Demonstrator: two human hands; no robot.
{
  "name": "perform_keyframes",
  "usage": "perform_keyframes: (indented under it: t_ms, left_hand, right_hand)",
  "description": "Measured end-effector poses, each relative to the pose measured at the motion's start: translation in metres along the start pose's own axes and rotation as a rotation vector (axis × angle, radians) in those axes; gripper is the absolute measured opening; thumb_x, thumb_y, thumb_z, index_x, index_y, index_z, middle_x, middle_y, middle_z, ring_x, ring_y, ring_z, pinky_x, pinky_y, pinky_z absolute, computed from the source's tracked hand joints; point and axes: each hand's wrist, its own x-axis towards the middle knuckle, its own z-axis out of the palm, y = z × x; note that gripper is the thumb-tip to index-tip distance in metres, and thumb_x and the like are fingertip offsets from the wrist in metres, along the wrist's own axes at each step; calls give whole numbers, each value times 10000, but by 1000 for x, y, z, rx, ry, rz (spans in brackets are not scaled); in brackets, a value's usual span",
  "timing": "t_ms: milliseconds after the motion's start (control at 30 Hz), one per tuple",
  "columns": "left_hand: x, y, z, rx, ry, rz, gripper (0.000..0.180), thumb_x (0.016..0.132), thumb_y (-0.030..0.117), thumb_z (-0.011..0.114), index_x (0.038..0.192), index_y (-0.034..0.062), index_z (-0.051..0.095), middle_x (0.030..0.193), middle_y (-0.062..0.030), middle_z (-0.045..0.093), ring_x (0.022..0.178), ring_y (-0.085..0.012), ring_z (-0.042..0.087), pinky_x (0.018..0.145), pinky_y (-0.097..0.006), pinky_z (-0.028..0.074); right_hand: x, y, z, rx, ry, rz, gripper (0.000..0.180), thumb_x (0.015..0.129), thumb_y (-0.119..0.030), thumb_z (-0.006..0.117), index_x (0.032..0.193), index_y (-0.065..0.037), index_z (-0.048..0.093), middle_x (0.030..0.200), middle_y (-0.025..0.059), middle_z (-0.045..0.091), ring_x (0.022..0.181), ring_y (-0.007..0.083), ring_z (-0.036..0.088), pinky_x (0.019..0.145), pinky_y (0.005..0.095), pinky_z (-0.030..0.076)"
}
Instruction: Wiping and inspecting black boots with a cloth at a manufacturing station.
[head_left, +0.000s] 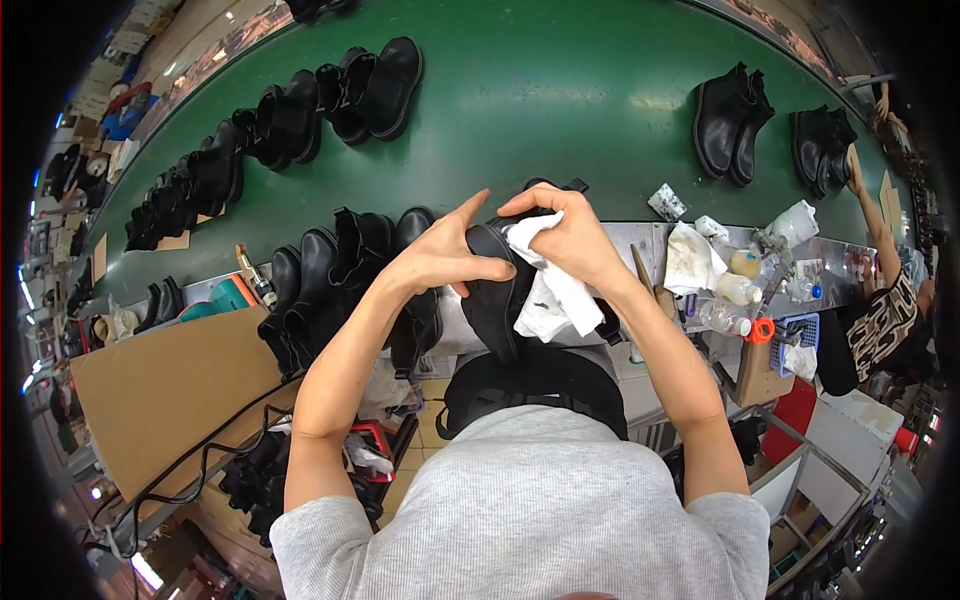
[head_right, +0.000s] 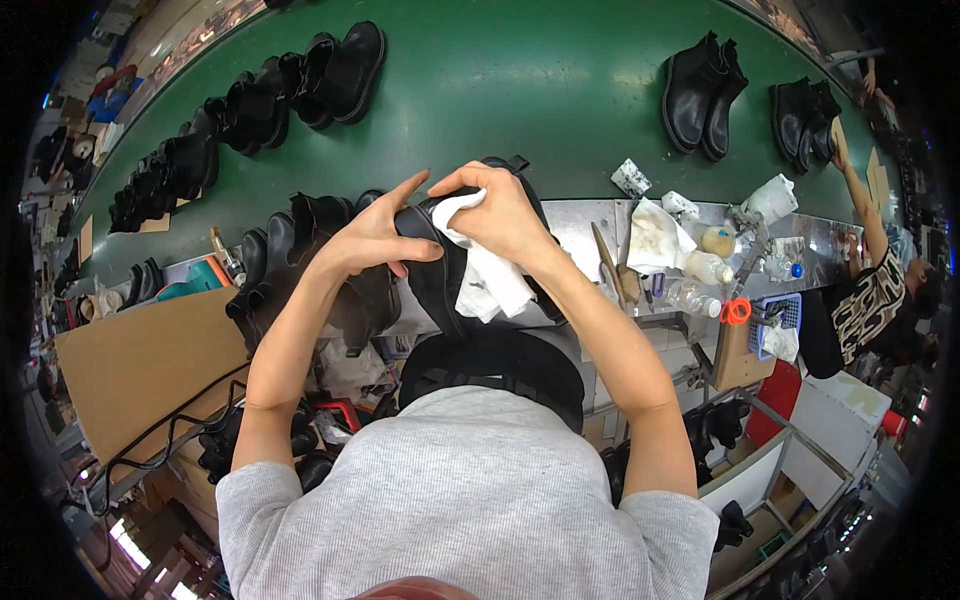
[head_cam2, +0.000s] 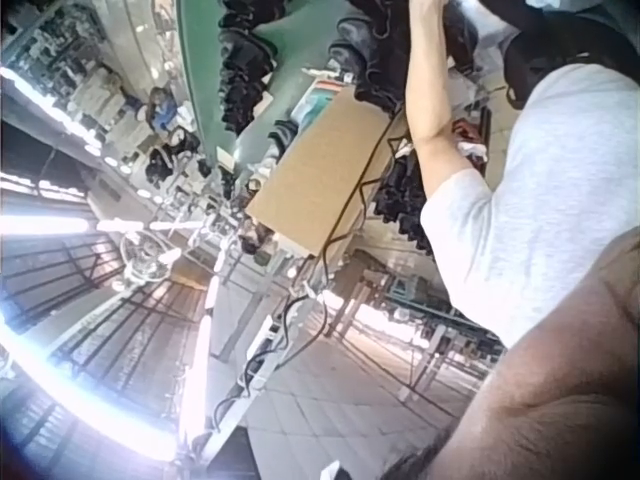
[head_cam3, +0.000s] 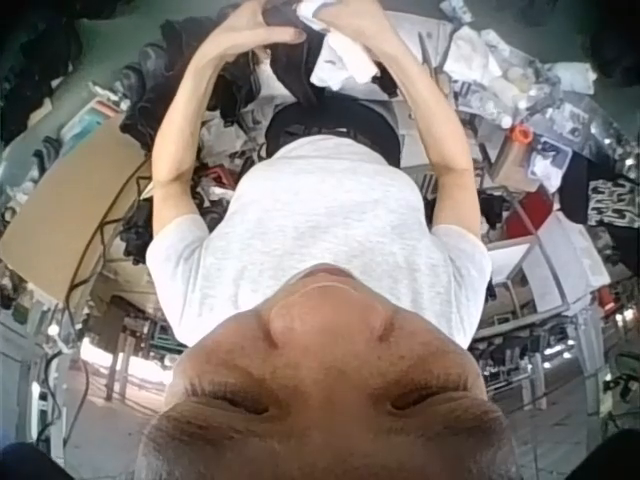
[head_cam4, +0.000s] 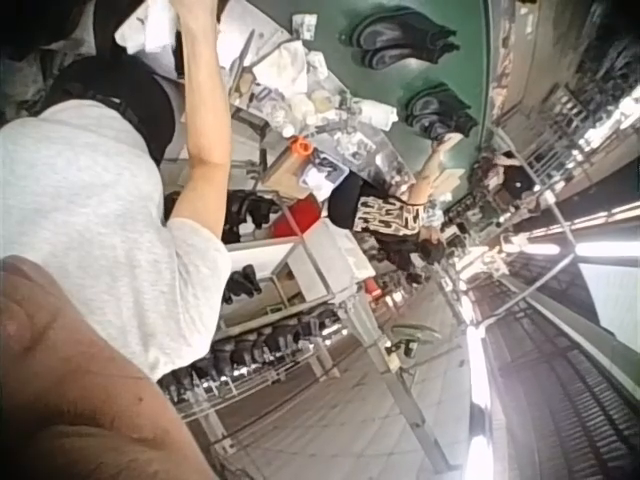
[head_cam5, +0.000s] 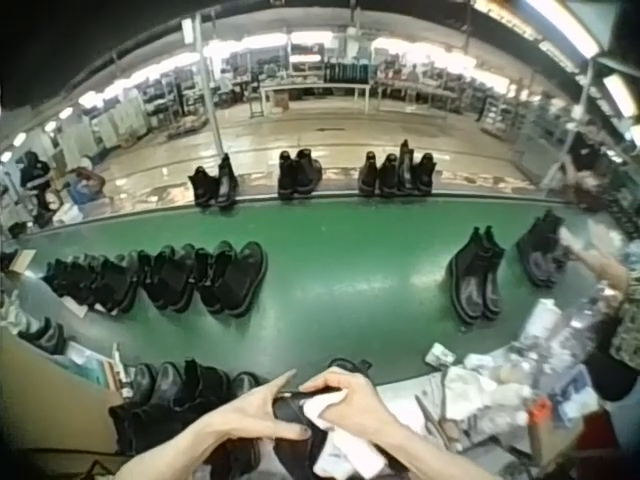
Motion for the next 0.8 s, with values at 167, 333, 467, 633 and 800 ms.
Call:
perform_keyframes:
  t_ms: [167, 333, 467, 633, 800]
  left_hand:
    - [-3, 0, -1, -13, -18, -6, 1085, 582, 211, 761, 1441, -59, 155, 1015, -180, 575, 693, -152, 605, 441, -238, 494]
    - [-4, 4, 0, 21, -31, -9, 1157, 528, 312, 769, 1417, -108, 159, 1070, -261, 578, 800, -253, 645, 479, -295, 543]
    - [-4, 0, -2, 24, -28, 20, 1157, 526, 310, 767, 1418, -107, 159, 1063, -256, 581, 802, -253, 645, 484, -294, 543]
    - [-5, 2, -4, 9, -69, -27, 1161, 526, 305, 767, 1422, -102, 151, 1138, -267, 544, 833, -257, 637, 496, -288, 545]
    - [-3, -1, -5, -21, -53, 11, 1117, 564, 245, 768, 1436, -72, 146, 1080, -212, 547, 743, -193, 611, 471, -258, 513]
  right_hand:
    - [-6, 1, 1, 144, -15, -90, 369, 635, 64, 561, 982, 9, 672, 948, 51, 610, 846, 141, 602, 758, 256, 466]
    - [-7, -2, 1, 188, -18, 79, 382, 658, 64, 554, 1017, -3, 666, 989, 55, 609, 910, 149, 598, 826, 253, 454]
    - [-10, -2, 2, 150, -5, -102, 362, 673, 67, 536, 1003, 3, 670, 1003, 61, 601, 873, 141, 599, 793, 254, 457]
    - [-8, 1, 2, 107, -24, -9, 374, 674, 50, 575, 1031, -15, 664, 1050, 54, 590, 988, 171, 581, 879, 272, 433]
    - [-8, 5, 2, 54, -25, -162, 393, 657, 64, 556, 1027, -11, 664, 1042, 66, 596, 990, 176, 584, 874, 277, 436]
